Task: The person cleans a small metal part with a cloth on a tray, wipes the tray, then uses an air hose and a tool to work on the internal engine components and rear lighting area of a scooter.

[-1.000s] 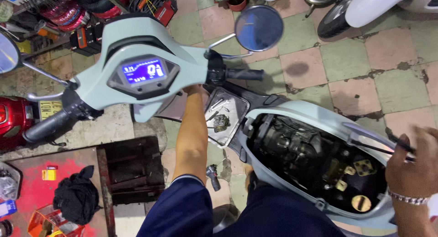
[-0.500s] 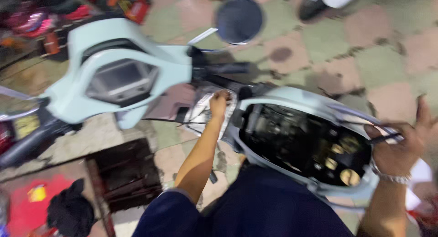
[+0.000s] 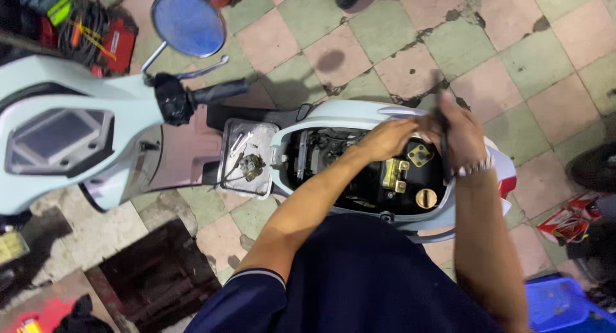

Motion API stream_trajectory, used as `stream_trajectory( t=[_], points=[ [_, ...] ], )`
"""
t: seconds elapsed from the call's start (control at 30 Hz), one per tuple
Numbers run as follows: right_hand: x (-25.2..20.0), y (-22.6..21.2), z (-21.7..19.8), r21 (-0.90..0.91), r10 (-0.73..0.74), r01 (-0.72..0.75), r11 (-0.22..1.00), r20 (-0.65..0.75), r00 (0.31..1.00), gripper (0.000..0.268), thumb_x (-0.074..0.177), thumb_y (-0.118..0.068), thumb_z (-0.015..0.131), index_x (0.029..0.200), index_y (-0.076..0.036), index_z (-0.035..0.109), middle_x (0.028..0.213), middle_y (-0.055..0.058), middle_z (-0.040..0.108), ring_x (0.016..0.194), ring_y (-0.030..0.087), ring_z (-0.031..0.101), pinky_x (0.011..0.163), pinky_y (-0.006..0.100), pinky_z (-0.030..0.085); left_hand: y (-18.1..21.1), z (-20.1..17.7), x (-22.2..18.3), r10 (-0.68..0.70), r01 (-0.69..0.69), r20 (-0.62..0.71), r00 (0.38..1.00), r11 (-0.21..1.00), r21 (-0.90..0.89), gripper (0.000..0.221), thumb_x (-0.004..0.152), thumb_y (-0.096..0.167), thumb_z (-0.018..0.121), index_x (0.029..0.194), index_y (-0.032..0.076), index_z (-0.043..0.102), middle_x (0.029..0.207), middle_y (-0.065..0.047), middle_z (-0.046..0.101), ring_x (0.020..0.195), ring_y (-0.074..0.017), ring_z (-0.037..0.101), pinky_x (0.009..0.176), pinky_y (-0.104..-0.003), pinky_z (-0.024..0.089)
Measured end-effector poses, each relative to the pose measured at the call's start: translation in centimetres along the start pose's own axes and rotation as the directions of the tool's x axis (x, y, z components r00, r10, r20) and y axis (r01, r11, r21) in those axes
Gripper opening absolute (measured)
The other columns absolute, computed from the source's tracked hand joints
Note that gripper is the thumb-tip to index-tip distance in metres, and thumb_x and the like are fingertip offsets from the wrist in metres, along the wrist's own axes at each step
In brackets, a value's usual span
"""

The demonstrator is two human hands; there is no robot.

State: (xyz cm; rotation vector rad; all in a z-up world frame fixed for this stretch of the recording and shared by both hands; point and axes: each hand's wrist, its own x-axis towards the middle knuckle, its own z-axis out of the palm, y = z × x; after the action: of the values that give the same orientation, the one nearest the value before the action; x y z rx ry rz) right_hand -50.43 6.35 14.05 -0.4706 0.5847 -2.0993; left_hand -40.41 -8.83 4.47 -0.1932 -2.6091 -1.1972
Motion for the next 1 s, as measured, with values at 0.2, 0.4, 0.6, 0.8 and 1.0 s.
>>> stream_trajectory(
  t=[0.2, 0.4, 0.6, 0.8, 1.0],
  points=[
    [4.8, -4.2, 10.0, -0.935, 0.306, -0.179, -0.306, -0.274, 0.912, 0.04, 0.092, -0.017, 0.069, 0.131, -0.009, 0.061, 0.1, 0.015, 0.07, 0.095, 0.033, 0.07, 0.087, 0.041, 0.054, -1.0, -1.0, -0.9, -0.127, 0.132, 0.119, 0.985, 0.991, -0.038, 0.021, 0.097, 0.011, 0.066, 0.117, 0.016, 0.068, 0.116, -0.011, 0.072, 0.106, -0.0362, 0.07, 0.093, -0.044, 0.058],
    [0.7, -4.3, 11.6, -0.787, 0.354, 0.474, -0.395, 0.346, 0.869, 0.038, 0.061, -0.013, 0.081, 0.099, -0.017, 0.078, 0.146, 0.01, 0.055, 0.145, 0.031, 0.037, 0.118, 0.059, 0.007, 1.2, -1.8, -0.9, -0.094, 0.05, -0.236, 0.967, 0.981, -0.185, 0.035, 0.088, 0.013, 0.07, 0.122, 0.007, 0.061, 0.113, -0.019, 0.066, 0.097, -0.0414, 0.066, 0.082, -0.046, 0.057],
    [-1.7, -0.1, 8.5, -0.949, -0.221, 0.207, 0.238, 0.155, 0.963, 0.05, 0.072, -0.006, 0.088, 0.118, -0.008, 0.069, 0.174, 0.017, 0.016, 0.164, 0.031, 0.012, 0.133, 0.046, 0.015, 1.9, -0.2, -0.8, -0.335, 0.31, -0.209, 0.919, 0.94, -0.143, 0.025, 0.092, 0.011, 0.07, 0.115, 0.009, 0.061, 0.106, -0.014, 0.069, 0.099, -0.0406, 0.069, 0.082, -0.047, 0.057],
    [-0.3, 3.0, 12.8, -0.831, -0.527, 0.009, 0.556, -0.343, 0.778, 0.1, 0.078, -0.004, 0.077, 0.157, -0.01, 0.016, 0.168, 0.018, 0.023, 0.14, 0.034, 0.059, 0.112, 0.041, 0.053, 0.4, -0.7, -1.0, -0.222, 0.214, -0.178, 0.959, 0.975, -0.061, 0.034, 0.091, 0.008, 0.064, 0.125, 0.009, 0.061, 0.114, -0.015, 0.066, 0.101, -0.0421, 0.066, 0.085, -0.048, 0.057],
    [3.5, -4.8, 11.0, -0.942, 0.156, -0.194, -0.275, -0.243, 0.957, 0.099, 0.067, 0.003, 0.061, 0.161, -0.007, 0.032, 0.131, 0.015, 0.067, 0.117, 0.036, 0.062, 0.103, 0.051, 0.052, 1.1, -0.8, -0.5, -0.262, 0.266, -0.116, 0.958, 0.964, 0.015, 0.018, 0.097, 0.023, 0.073, 0.111, 0.011, 0.069, 0.106, -0.014, 0.07, 0.101, -0.0384, 0.069, 0.09, -0.046, 0.056]
  ],
)
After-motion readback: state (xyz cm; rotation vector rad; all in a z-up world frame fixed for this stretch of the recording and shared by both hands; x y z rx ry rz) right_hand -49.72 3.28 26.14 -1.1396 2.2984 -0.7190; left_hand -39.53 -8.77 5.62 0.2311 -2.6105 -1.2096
